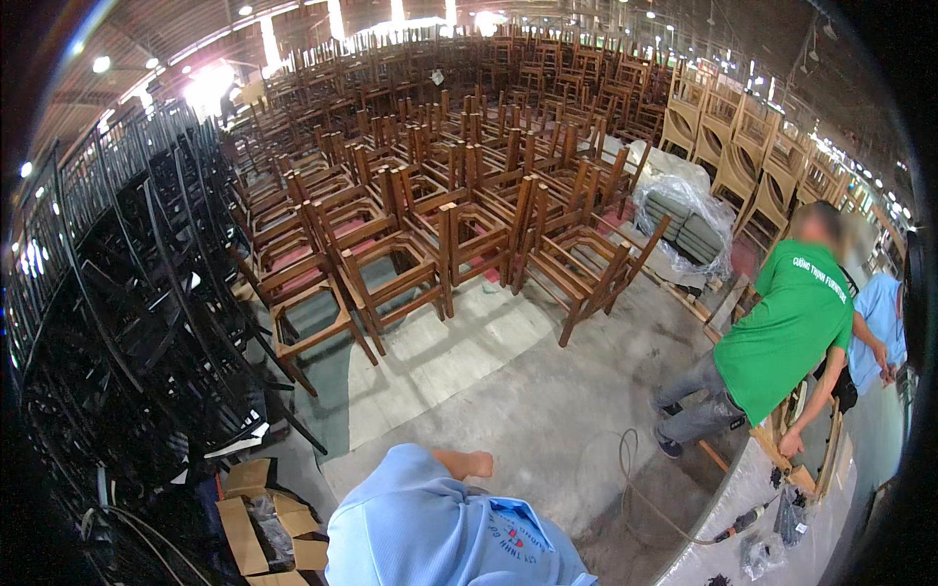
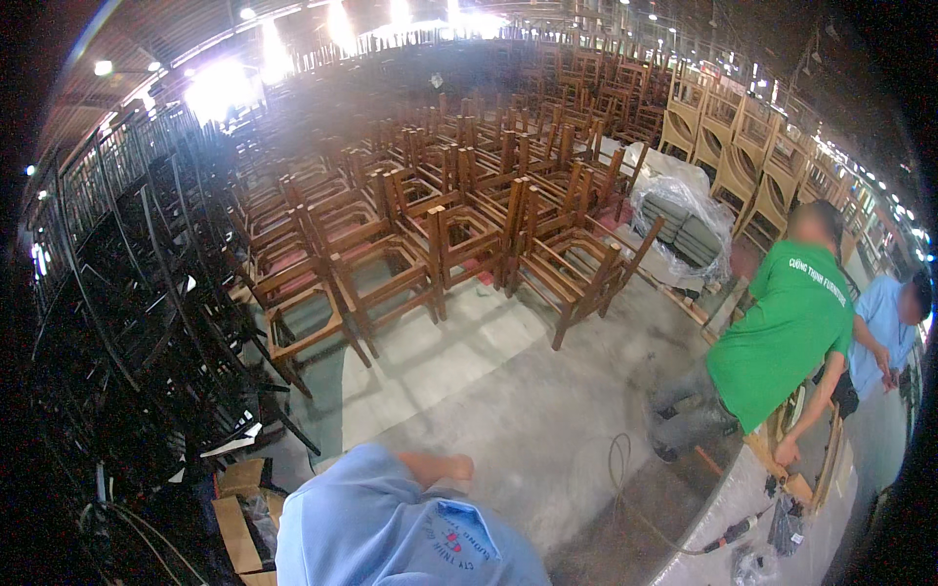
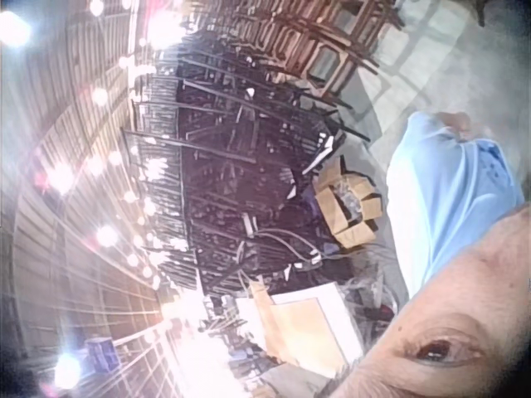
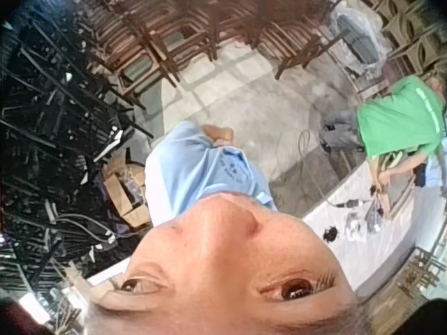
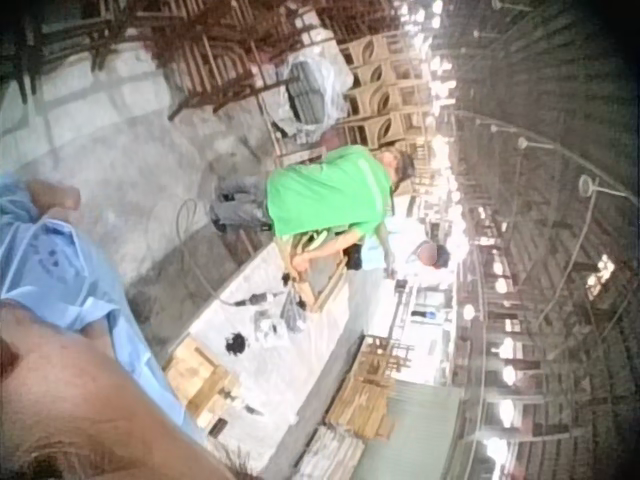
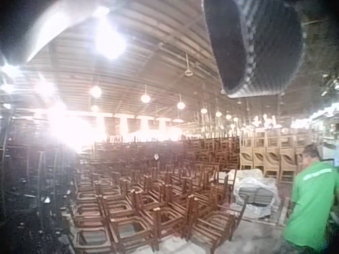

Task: The person places a chair frame onto a jig, secures it, and uses a pneumatic screwdriver to attach a cushion to the frame. The person then removes the assembled chair from the jig and places it on a cardboard sheet.

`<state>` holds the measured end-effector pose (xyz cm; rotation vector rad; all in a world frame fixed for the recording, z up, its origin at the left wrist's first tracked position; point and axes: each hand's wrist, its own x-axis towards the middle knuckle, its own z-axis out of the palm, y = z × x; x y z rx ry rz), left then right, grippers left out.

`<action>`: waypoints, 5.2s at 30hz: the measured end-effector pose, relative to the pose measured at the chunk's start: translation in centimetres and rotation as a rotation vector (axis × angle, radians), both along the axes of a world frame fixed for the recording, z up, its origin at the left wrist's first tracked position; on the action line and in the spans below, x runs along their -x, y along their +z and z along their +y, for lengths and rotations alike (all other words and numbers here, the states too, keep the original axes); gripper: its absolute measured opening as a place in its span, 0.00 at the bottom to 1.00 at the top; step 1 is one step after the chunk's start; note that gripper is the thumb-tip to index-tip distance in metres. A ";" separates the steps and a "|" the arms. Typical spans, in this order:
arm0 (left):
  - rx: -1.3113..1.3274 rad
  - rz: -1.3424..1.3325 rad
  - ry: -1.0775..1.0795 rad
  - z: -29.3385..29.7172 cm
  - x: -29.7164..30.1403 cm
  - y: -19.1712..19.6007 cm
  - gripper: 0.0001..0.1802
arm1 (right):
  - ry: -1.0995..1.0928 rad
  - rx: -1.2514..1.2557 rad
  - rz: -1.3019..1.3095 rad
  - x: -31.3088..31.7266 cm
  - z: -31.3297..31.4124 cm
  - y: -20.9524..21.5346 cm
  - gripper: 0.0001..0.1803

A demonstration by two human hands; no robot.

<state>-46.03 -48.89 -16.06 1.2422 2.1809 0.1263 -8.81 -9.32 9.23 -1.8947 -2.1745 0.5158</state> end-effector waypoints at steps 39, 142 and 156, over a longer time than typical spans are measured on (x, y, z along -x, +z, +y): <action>0.114 -0.404 0.265 2.9 -2.8 1.4 0.21 | -0.016 -0.006 -0.021 -1.0 1.9 1.0 0.17; 0.406 -1.461 -0.369 25.5 -18.2 27.6 0.35 | -1.265 -0.755 2.042 6.0 -44.6 5.1 0.29; 0.547 -1.197 -0.491 38.0 -32.8 30.0 0.35 | -1.367 -0.659 2.256 -11.3 -26.8 0.7 0.37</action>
